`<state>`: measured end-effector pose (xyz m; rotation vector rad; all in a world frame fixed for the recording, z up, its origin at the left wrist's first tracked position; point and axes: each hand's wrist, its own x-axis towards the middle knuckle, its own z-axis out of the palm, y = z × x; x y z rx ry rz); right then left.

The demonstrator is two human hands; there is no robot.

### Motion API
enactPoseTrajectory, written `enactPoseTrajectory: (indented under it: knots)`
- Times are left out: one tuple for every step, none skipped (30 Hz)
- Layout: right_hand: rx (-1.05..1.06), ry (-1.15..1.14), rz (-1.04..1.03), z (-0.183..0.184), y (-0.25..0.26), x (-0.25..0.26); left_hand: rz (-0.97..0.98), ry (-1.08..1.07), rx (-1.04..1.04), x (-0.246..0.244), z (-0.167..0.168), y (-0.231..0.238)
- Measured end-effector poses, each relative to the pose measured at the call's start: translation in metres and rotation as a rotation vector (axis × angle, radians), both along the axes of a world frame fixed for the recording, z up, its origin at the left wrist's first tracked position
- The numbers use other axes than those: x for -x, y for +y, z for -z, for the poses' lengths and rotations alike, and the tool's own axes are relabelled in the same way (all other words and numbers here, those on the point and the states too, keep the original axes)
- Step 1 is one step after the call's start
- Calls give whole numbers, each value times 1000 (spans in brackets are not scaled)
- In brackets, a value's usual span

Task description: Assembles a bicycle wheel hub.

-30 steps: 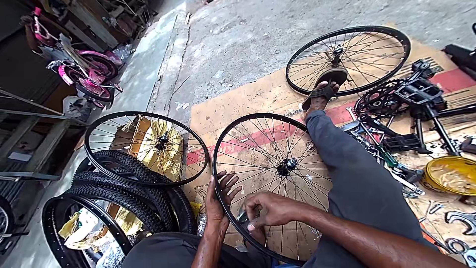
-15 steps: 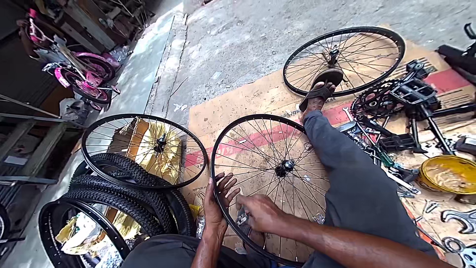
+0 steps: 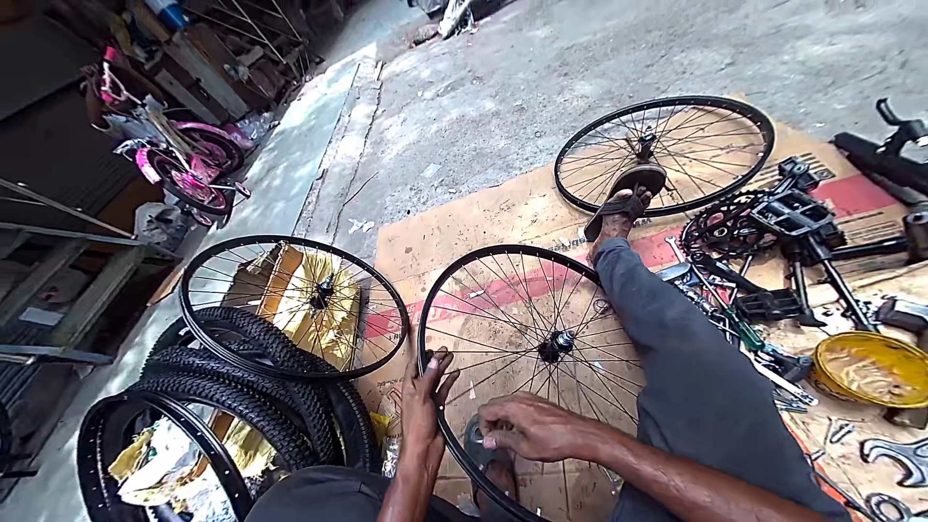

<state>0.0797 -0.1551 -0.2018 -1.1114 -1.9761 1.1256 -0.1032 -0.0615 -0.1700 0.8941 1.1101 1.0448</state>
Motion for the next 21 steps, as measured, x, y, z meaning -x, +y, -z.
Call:
enactPoseTrajectory:
  knots:
    - [-42, -12, 78, -6, -3, -9, 5, -14, -30, -1, -1, -16]
    - [-117, -75, 163, -8, -6, -18, 11, -36, -43, -1, -1, -31]
    - [-204, -187, 228, -7, -7, -25, 23, -56, -41, 0, 1, -41]
    - [-266, -321, 246, -2, -6, -30, 30, -61, -31, 2, 3, -48]
    - [-281, -425, 213, 2, -7, -31, 25, -47, -16, 4, 4, -48]
    - [-266, -472, 142, 4, -7, -28, 11, -15, 4, 6, 4, -44]
    - [-248, -468, 59, 3, -7, -23, -13, 26, 33, 6, 3, -38]
    - [-245, -426, -15, 0, -6, -16, -34, 52, 69, 6, 2, -30]
    - [-253, -360, -65, -3, -5, -7, -54, 68, 102, 4, 2, -24]
    - [-263, -284, -91, -5, -4, 3, -70, 75, 125, 3, 2, -20]
    - [-260, -212, -93, -5, -4, 12, -78, 75, 135, 2, 4, -18]
    - [-236, -156, -62, -3, -3, 20, -79, 76, 143, 2, 4, -17]
    - [-197, -124, -5, -1, -1, 24, -79, 80, 149, 1, 3, -17]
    - [-165, -133, 62, 2, -1, 29, -78, 80, 150, -1, 2, -17]
    - [-146, -167, 118, 6, -1, 35, -83, 74, 153, -2, 1, -18]
    - [-130, -215, 142, 9, -1, 40, -89, 65, 153, -2, 0, -17]
    - [-95, -255, 130, 8, 0, 42, -90, 56, 152, 0, 0, -15]
    - [-50, -261, 88, 4, 3, 40, -98, 37, 155, 1, 2, -12]
    - [4, -230, 13, 0, 6, 33, -100, 12, 169, 3, 5, -8]
    - [36, -169, -65, -3, 8, 25, -84, -17, 193, 5, 7, -4]
    - [44, -96, -110, -2, 8, 18, -51, -63, 209, 9, 10, -2]
